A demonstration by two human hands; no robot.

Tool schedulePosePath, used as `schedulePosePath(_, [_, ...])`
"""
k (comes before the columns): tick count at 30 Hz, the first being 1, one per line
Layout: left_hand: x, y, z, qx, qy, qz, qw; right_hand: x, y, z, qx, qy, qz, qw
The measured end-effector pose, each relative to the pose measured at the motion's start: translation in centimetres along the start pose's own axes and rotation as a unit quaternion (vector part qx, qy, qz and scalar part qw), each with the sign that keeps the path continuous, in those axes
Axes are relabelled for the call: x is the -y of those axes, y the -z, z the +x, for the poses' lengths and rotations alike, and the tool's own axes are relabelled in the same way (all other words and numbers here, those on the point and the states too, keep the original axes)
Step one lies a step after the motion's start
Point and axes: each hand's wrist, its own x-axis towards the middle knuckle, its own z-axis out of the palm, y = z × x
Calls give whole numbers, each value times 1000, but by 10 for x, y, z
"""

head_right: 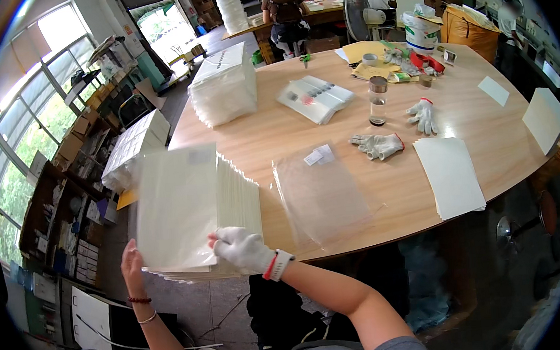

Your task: The person repeatedly picks up white rectangular sheets and places them into clear plastic sleeves on a table. The person stacks the packaged sheets to the side. The person wears white gloves throughout the task.

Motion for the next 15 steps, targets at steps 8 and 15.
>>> schedulePosePath(8, [129,13,-23,-63,-3,-55,996,-19,38,-39,-39,30,92,995])
schedulePosePath(15, [145,-66,-203,-49,288,-174,940,-84,250,-236,-577,1,-118,808])
